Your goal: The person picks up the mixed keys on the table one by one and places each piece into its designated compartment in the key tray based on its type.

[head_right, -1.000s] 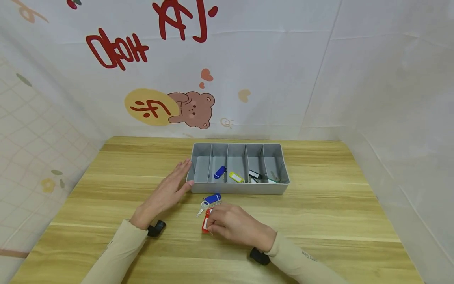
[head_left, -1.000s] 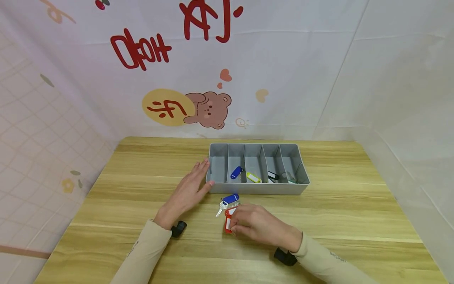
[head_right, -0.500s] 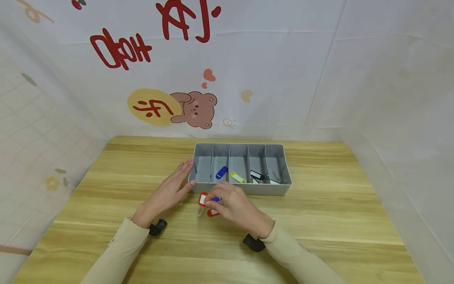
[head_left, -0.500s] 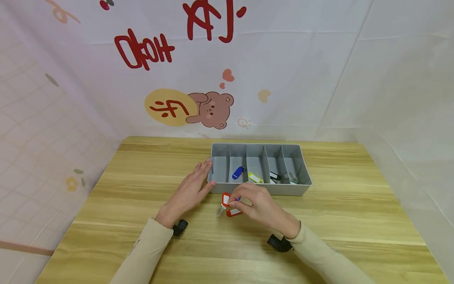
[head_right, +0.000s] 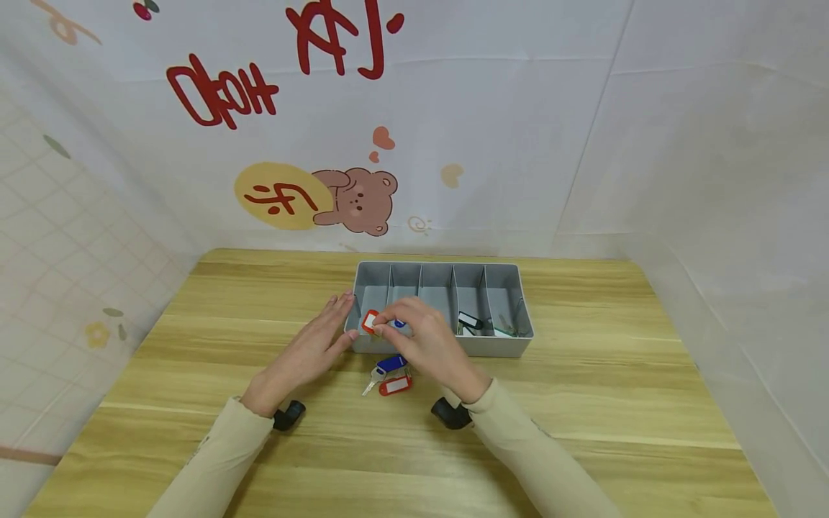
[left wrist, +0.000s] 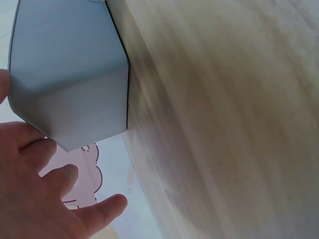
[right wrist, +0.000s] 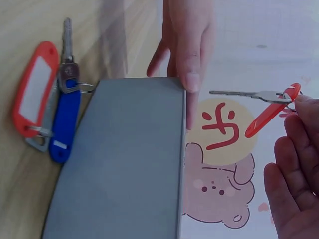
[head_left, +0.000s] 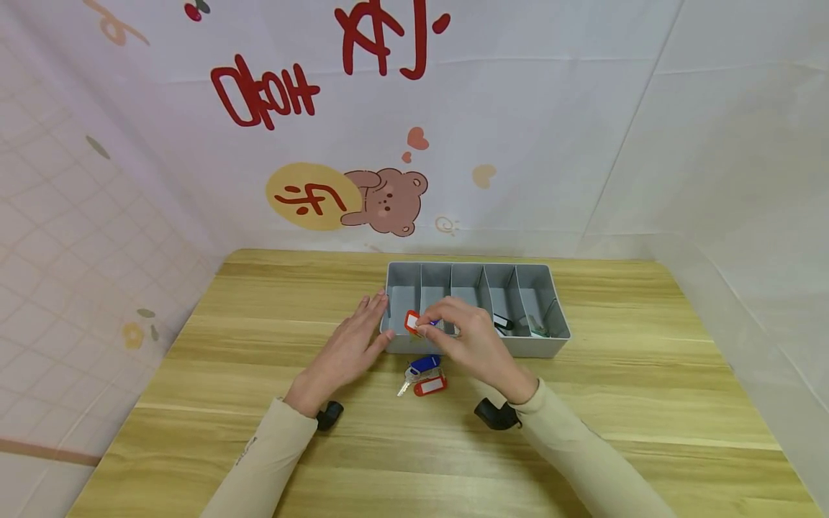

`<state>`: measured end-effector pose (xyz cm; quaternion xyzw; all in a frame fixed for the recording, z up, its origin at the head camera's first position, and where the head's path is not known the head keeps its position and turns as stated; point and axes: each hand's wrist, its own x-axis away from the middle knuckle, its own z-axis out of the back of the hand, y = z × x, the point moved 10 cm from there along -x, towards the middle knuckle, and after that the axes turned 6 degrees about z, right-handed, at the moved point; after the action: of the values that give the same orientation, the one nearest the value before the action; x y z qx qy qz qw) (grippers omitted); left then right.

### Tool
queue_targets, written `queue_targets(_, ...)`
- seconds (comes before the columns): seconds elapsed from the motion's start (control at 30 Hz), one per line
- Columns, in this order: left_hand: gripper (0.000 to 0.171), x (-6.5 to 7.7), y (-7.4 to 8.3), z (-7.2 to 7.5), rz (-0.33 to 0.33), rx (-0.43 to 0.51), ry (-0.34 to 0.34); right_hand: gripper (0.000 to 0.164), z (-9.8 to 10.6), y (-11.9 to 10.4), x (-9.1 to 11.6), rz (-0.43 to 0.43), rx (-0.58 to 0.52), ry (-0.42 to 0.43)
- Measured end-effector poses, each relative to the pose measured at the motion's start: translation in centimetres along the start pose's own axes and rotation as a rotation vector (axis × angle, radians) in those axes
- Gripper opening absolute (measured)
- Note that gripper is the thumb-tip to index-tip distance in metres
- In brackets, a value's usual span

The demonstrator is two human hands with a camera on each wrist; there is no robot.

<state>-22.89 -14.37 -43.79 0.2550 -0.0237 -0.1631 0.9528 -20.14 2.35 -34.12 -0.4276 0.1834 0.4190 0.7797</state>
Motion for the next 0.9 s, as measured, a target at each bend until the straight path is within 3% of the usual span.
queue_targets(0.47,0.068,0.0,0.1,0.0,-0.004,-0.012,-0.002,0.005,-0.3,2.6,-2.4,-0.122,0.039,0.048)
queue_targets(0.63,0.068,0.0,0.1,-0.1,-0.006,-0.025,-0.001,0.007,-1.2,4.7,-2.5,-0.203,0.036,0.029)
queue_targets(0.9,0.069,0.1,0.2,0.1,-0.016,-0.032,0.004,0.008,-2.8,5.9,-3.0,-0.216,0.129,-0.039)
